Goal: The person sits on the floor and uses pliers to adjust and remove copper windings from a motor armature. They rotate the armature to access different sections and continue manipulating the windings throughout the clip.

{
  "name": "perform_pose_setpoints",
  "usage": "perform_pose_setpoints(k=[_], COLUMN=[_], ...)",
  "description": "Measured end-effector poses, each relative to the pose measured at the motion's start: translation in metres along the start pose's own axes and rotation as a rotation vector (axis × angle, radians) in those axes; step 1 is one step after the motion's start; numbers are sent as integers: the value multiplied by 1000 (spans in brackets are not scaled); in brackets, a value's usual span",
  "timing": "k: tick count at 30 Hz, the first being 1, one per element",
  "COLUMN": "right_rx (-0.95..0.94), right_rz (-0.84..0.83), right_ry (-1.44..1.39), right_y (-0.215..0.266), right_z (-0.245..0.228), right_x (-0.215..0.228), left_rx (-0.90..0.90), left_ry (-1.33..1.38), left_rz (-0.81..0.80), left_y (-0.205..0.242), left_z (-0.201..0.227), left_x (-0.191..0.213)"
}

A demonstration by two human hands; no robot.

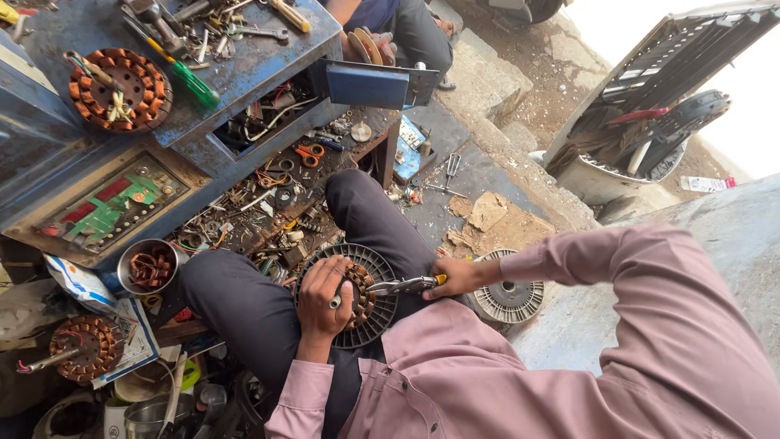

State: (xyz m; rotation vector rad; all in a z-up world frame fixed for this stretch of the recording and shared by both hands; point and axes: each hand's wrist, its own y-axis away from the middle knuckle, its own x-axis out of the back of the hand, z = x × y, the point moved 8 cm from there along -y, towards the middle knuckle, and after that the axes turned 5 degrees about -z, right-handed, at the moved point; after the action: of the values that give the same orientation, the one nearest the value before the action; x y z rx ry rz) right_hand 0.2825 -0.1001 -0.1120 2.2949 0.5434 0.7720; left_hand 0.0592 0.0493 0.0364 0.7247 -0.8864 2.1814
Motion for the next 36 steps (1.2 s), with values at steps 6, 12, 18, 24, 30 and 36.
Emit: perform_pose_setpoints(k=[6,12,18,24,30,36], right_rx=[87,180,214,181,-148,-71], right_rz=[167,88,84,-106,-539,-402], right_ry=[143,240,358,280,-55,318], right_y=[16,32,48,34,29,37], right_z=[-7,-33,-55,-54,-3,-29], right_x=[5,23,36,37,8,33], left_rx=[42,74,54,-18,-66,-138], left_ry=[53,66,37,74,138,111], left_rz=[-5,19,47,51,82,112], left_y=[-3,2,4,-7,20,22], left_z=[-1,0,-4,15,2,-4], left_x=[0,2,2,16,6,2])
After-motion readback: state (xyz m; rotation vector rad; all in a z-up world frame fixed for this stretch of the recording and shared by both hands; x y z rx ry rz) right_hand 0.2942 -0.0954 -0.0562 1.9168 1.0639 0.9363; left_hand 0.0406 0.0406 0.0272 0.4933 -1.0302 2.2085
